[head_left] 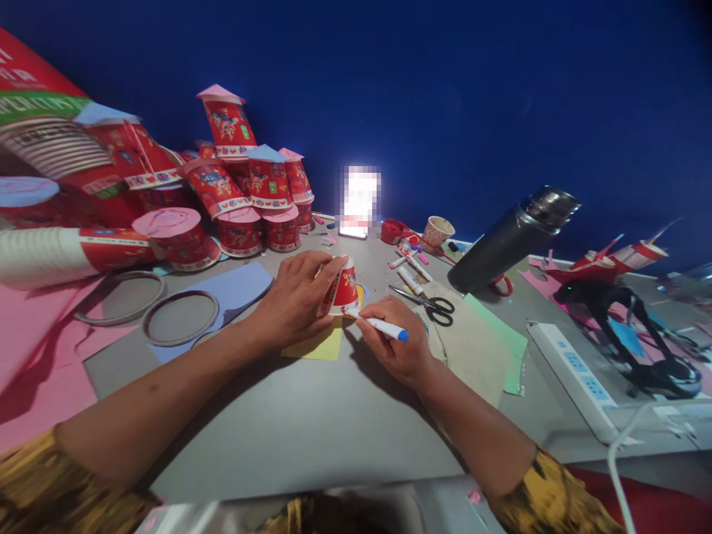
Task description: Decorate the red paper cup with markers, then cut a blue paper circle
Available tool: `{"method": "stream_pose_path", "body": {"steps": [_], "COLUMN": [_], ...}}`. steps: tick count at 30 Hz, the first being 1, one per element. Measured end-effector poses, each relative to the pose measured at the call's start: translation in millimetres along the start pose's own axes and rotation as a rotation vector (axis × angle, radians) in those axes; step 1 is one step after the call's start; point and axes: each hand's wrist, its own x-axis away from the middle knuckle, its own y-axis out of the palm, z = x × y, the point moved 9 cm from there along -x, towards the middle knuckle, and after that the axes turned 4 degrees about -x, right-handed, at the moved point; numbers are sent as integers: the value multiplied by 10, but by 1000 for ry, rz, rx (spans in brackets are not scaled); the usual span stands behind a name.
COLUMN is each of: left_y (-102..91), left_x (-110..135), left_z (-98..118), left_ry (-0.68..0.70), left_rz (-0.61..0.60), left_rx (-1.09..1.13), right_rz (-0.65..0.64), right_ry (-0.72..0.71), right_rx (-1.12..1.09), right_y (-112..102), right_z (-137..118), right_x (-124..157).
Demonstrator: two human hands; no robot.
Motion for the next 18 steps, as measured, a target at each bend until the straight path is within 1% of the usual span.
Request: {"method": "stream_pose_path", "body": {"steps": [5,9,14,18], "left_y": [5,8,-7,-11], "left_x": [5,4,7,-9], "left_z": [-10,-9,9,12], "left_ry": [-13,-11,16,-6], "left_rz": [8,4,28,-5], "left_rx": [10,8,-15,-8], "right_rz": [-31,-34,-21,-26], "right_ry": [-4,2,-18,-28], "right_rx": [8,30,10,3], "right_y": [47,48,28,46], "right_z": [4,10,-19,-23], "right_x": [7,-10,-14,-9]}}
